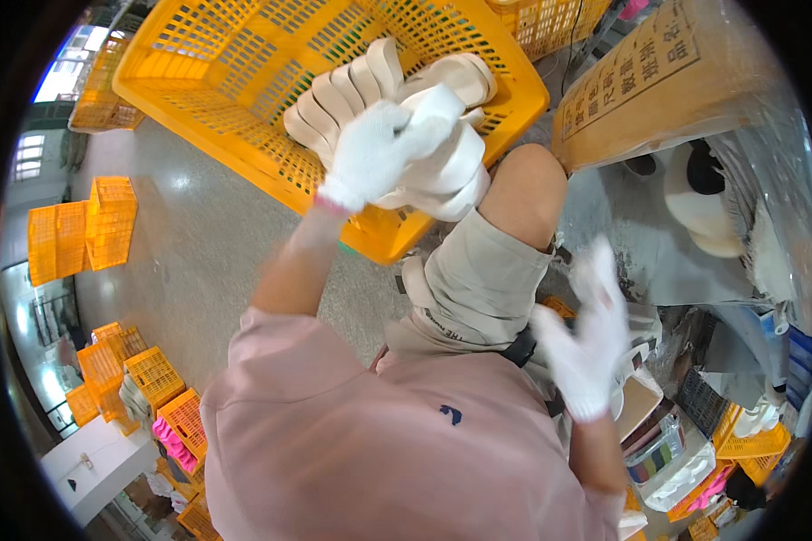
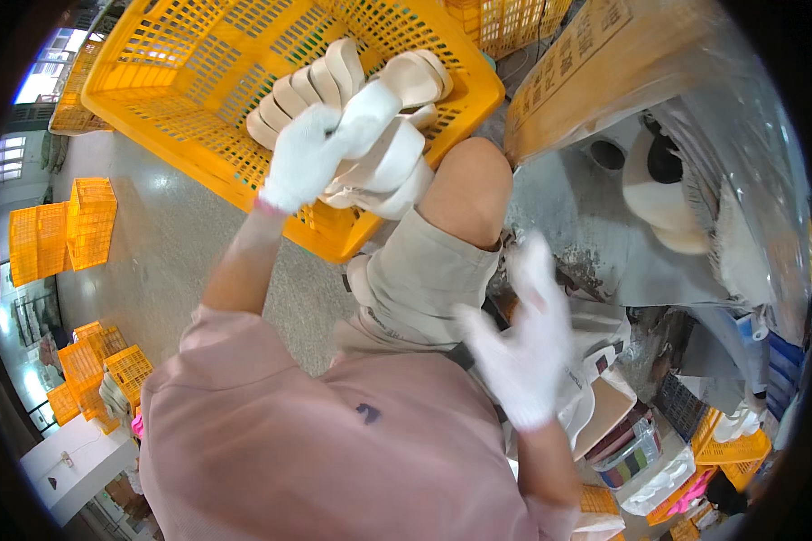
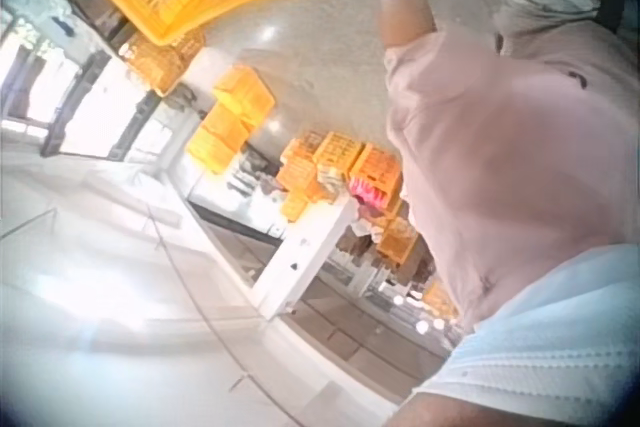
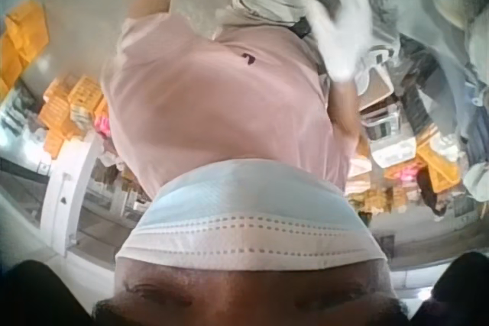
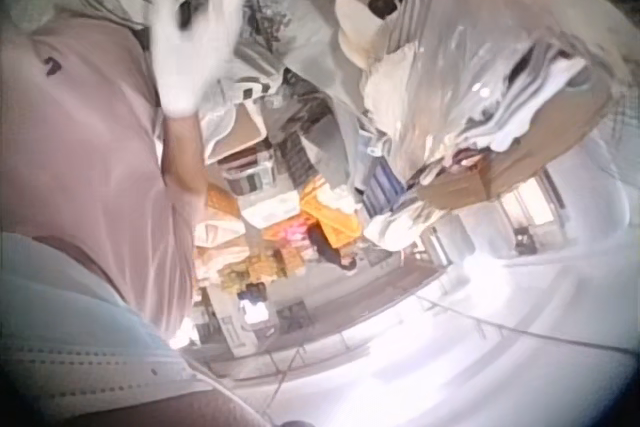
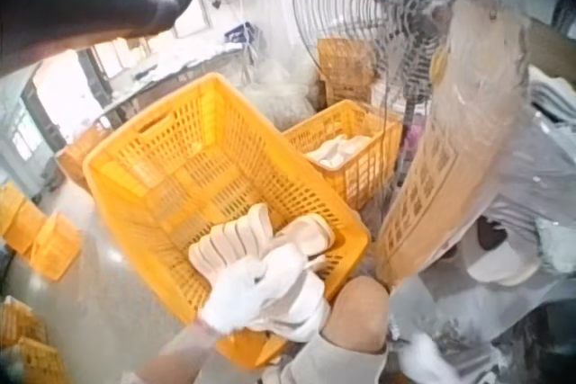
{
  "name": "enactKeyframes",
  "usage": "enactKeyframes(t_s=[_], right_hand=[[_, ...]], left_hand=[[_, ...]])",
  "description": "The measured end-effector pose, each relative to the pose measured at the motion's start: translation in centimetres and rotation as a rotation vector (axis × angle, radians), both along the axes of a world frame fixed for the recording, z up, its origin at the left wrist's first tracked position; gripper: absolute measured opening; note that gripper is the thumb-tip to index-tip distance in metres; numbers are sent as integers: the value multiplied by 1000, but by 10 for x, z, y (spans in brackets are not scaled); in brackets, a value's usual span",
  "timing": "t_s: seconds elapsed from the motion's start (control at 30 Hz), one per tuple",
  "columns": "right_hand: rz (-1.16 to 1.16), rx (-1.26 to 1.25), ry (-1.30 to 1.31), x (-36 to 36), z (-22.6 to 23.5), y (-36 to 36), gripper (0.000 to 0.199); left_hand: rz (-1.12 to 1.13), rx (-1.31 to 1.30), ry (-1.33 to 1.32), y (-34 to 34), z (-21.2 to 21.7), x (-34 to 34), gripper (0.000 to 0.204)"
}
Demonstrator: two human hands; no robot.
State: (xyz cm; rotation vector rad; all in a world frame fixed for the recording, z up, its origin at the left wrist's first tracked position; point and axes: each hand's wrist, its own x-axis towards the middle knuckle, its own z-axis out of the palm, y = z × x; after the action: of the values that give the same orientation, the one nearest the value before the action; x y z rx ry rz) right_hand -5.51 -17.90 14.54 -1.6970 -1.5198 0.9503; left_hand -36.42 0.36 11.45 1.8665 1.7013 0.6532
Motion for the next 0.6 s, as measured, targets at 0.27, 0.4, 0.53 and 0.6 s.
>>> enactKeyframes(t_s=[0.27, 0.4, 0.53, 0.6], right_hand=[[296, 107, 54, -147, 5, 138, 106], [460, 462, -221, -125, 20, 114, 89], [255, 156, 101, -83, 32, 102, 92], [192, 149, 273, -68, 32, 101, 96]], left_hand=[[141, 366, -769, -37, 21, -47, 22], [420, 366, -323, 43, 63, -57, 35], [47, 4, -227, 43, 80, -18, 45], [-327, 85, -105, 0, 46, 14, 47]])
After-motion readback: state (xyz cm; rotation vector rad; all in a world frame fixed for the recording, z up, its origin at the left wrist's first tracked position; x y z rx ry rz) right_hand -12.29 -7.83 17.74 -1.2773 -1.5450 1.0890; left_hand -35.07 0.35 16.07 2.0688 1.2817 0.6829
